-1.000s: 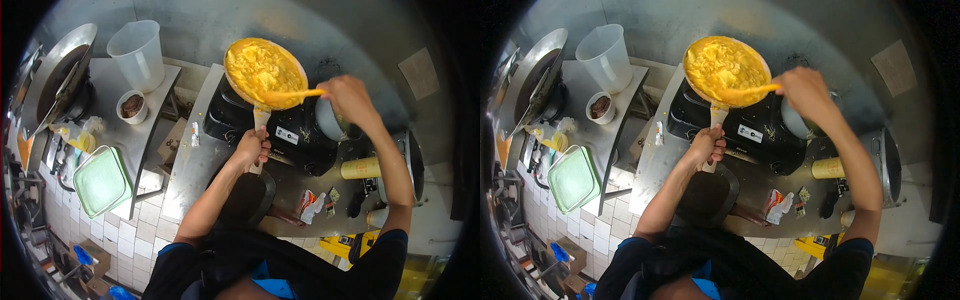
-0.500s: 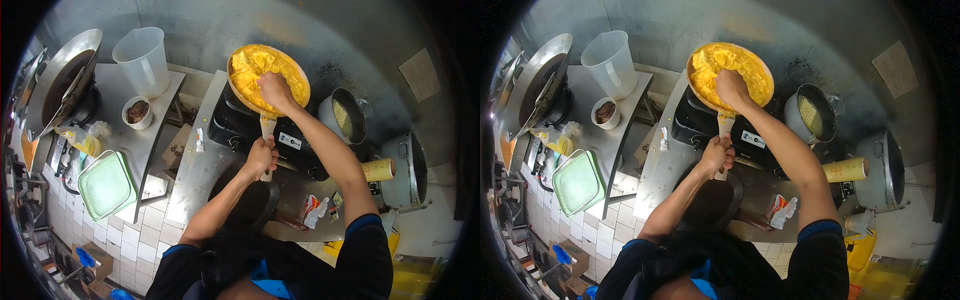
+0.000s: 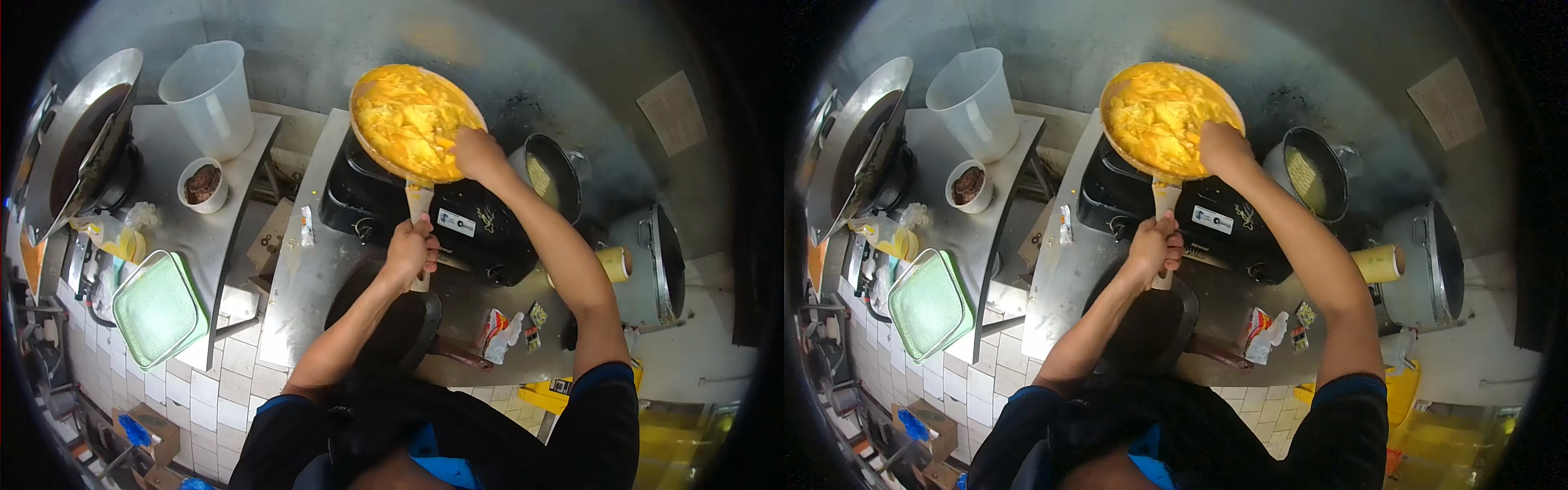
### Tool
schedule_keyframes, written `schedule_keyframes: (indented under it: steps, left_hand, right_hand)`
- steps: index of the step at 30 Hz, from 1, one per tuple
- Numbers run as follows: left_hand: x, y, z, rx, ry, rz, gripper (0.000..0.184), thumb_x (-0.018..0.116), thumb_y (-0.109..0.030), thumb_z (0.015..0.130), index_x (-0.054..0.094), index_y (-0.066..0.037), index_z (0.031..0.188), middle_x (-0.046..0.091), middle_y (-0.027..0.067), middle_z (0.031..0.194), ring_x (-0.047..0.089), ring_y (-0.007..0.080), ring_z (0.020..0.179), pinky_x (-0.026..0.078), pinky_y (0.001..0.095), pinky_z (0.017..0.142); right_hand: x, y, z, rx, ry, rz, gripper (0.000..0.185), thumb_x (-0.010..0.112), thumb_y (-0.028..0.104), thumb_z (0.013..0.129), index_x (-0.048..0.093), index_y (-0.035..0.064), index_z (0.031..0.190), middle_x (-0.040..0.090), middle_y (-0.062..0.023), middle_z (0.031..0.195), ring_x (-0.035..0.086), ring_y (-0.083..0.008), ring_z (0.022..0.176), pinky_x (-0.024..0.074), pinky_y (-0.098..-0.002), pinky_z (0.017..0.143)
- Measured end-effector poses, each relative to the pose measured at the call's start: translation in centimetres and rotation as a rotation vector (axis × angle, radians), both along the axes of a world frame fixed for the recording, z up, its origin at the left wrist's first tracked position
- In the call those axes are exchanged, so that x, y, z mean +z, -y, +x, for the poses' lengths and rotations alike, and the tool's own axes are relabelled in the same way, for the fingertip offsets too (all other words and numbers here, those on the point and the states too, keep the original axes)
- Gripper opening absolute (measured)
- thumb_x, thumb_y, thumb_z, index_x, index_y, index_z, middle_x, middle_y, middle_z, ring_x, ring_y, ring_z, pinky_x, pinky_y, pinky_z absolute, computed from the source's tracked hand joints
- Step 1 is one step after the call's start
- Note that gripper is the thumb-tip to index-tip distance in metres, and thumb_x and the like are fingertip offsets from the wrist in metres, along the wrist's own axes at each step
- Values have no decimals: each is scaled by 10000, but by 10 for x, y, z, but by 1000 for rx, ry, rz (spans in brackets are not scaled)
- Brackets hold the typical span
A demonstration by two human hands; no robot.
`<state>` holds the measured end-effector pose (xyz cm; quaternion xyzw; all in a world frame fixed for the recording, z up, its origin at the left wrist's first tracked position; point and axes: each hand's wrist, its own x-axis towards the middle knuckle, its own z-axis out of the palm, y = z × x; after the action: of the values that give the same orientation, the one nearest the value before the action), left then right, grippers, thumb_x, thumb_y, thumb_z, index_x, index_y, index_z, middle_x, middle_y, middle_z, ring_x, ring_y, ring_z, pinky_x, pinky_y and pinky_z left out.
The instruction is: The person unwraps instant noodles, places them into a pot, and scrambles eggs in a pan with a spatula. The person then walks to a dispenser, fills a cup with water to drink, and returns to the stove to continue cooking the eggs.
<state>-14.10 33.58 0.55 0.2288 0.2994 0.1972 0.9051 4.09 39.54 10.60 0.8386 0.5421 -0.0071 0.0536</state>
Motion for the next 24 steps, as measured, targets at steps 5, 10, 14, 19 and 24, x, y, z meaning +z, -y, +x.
schedule_keyframes:
  steps: [5, 10, 14, 19, 24]
  left_hand:
    - [5, 0, 0, -7, -12, -21, 244, 425, -314, 1001, 387, -93, 903, 371, -10, 646, 317, 68, 478, 279, 241, 400]
    - [8, 1, -1, 2, -1, -34, 242, 431, -324, 1005, 387, -106, 910, 329, -32, 642, 271, 49, 472, 235, 214, 392]
    - [8, 2, -1, 7, -6, 9, 247, 430, -332, 1005, 384, -108, 910, 330, -31, 642, 275, 50, 473, 242, 213, 394]
    - [10, 2, -1, -5, -43, 29, 263, 425, -352, 1004, 386, -110, 909, 344, -26, 644, 302, 57, 475, 273, 220, 399]
    - [9, -4, -6, -73, -83, 102, 281, 419, -367, 1003, 390, -102, 916, 366, -6, 650, 317, 74, 482, 307, 230, 406]
  right_hand:
    - [95, 8, -29, 50, 258, -38, 211, 662, 218, 810, 684, 24, 890, 672, -192, 867, 657, -357, 845, 525, -444, 716]
    - [140, 21, 9, -1, 267, -1, 166, 637, 177, 789, 708, 53, 874, 680, -170, 920, 651, -342, 867, 515, -437, 743]
    - [90, -22, 72, -147, 341, 24, 249, 642, 215, 783, 697, 52, 963, 675, -188, 984, 644, -355, 937, 516, -434, 790]
    - [74, -102, 95, -132, 343, -97, 303, 685, 254, 776, 694, 57, 1006, 685, -169, 988, 652, -332, 960, 520, -427, 798]
    - [86, -206, 81, 114, 456, -236, 253, 757, 271, 737, 725, 112, 931, 708, -104, 896, 674, -277, 835, 521, -409, 697]
